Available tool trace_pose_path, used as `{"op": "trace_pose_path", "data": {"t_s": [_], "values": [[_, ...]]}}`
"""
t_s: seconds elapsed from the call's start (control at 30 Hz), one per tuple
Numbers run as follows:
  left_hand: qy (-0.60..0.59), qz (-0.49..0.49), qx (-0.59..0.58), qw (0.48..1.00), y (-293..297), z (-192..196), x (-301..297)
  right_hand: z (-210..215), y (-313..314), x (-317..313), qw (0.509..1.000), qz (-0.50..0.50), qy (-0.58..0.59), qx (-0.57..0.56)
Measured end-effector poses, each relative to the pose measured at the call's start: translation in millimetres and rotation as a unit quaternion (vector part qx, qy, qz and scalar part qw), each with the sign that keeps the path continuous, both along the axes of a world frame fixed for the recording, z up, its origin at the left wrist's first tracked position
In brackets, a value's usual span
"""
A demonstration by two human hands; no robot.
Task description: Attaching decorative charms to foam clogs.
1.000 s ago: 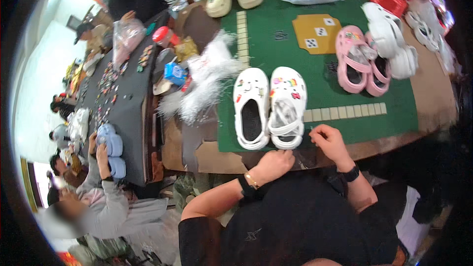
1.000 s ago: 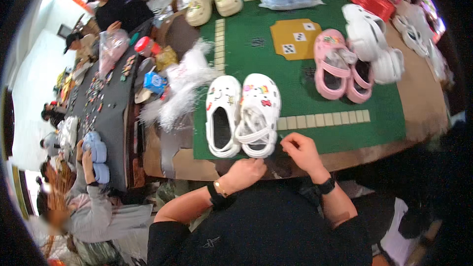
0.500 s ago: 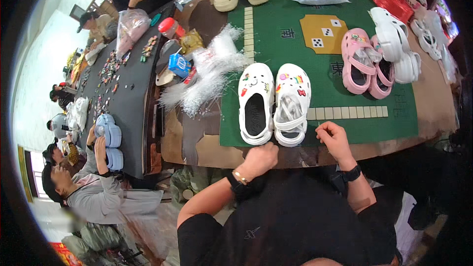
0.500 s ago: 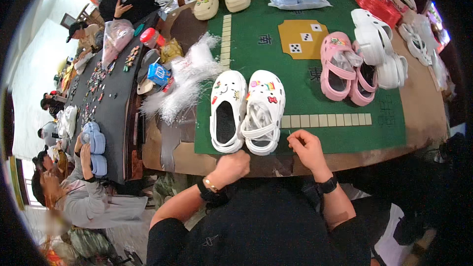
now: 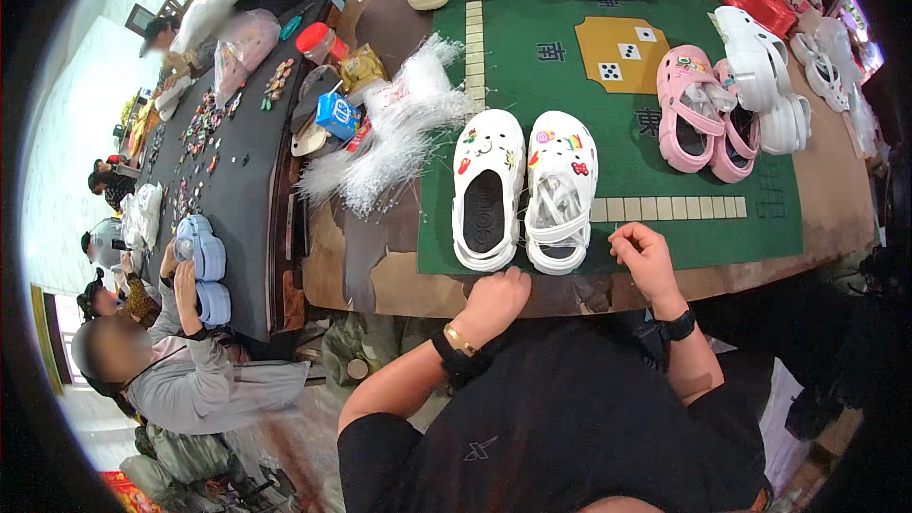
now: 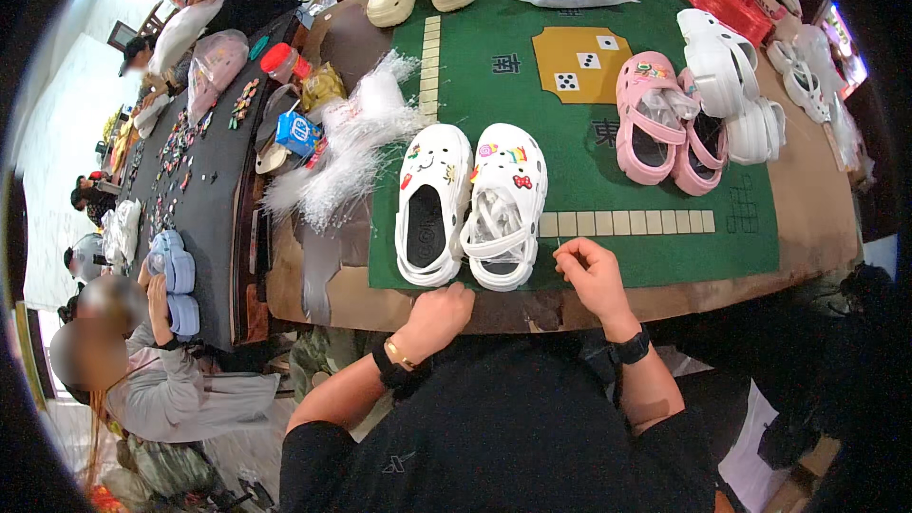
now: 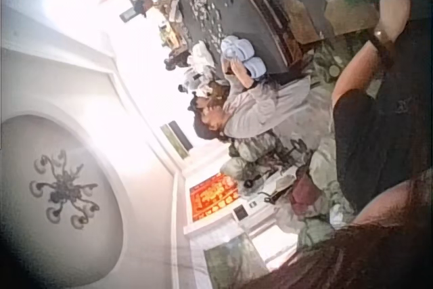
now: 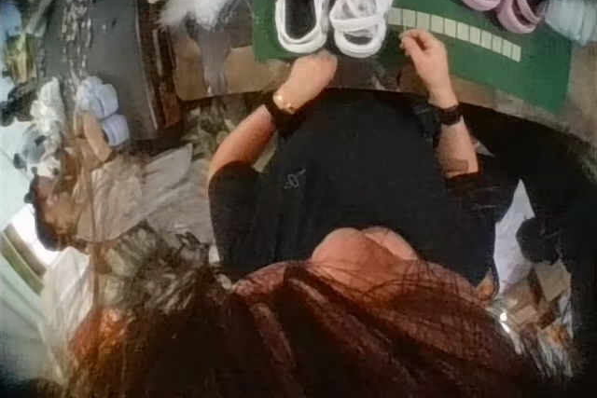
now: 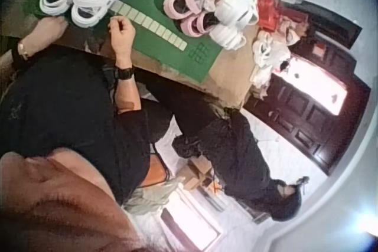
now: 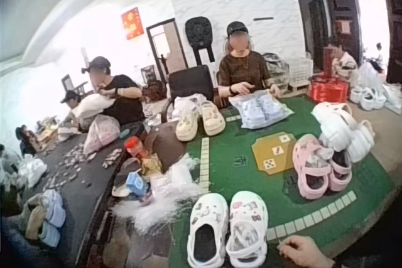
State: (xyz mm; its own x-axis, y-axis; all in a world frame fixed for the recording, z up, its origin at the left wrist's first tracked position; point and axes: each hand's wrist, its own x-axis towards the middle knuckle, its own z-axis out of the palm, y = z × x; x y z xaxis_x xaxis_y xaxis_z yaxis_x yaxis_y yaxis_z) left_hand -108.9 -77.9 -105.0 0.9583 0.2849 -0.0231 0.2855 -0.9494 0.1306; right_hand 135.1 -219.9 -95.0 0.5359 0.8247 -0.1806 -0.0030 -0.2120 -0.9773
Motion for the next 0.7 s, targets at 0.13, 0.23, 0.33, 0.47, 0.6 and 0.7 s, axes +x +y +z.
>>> {"op": "trace_pose_path", "data": {"t_s": [0.13, 0.23, 0.33, 0.47, 0.6, 0.7], "values": [[-0.008, -0.006, 0.017, 1.0, -0.6, -5.2, 6.0, -1.0, 1.0, -1.0, 1.0, -0.006, 0.012, 0.011], [-0.016, 0.024, -0.028, 0.999, 2.8, -9.8, -2.6, -1.9, -0.1, 0.4, 1.0, -0.018, 0.009, -0.008], [-0.05, 0.047, -0.081, 0.994, 12.2, -9.1, -22.8, -2.8, -2.3, 2.8, 1.0, -0.024, 0.02, 0.004], [0.023, 0.146, -0.074, 0.986, 52.7, 13.3, -73.3, -2.8, -4.1, 8.0, 0.999, -0.033, 0.011, 0.003], [0.05, 0.261, 0.05, 0.963, 122.1, 39.5, -108.1, -4.3, 1.3, 9.1, 0.999, -0.034, 0.014, 0.015], [-0.004, 0.309, 0.073, 0.948, 167.1, 45.6, -110.3, -4.9, 5.6, 4.7, 0.999, -0.035, 0.03, 0.024]]}}
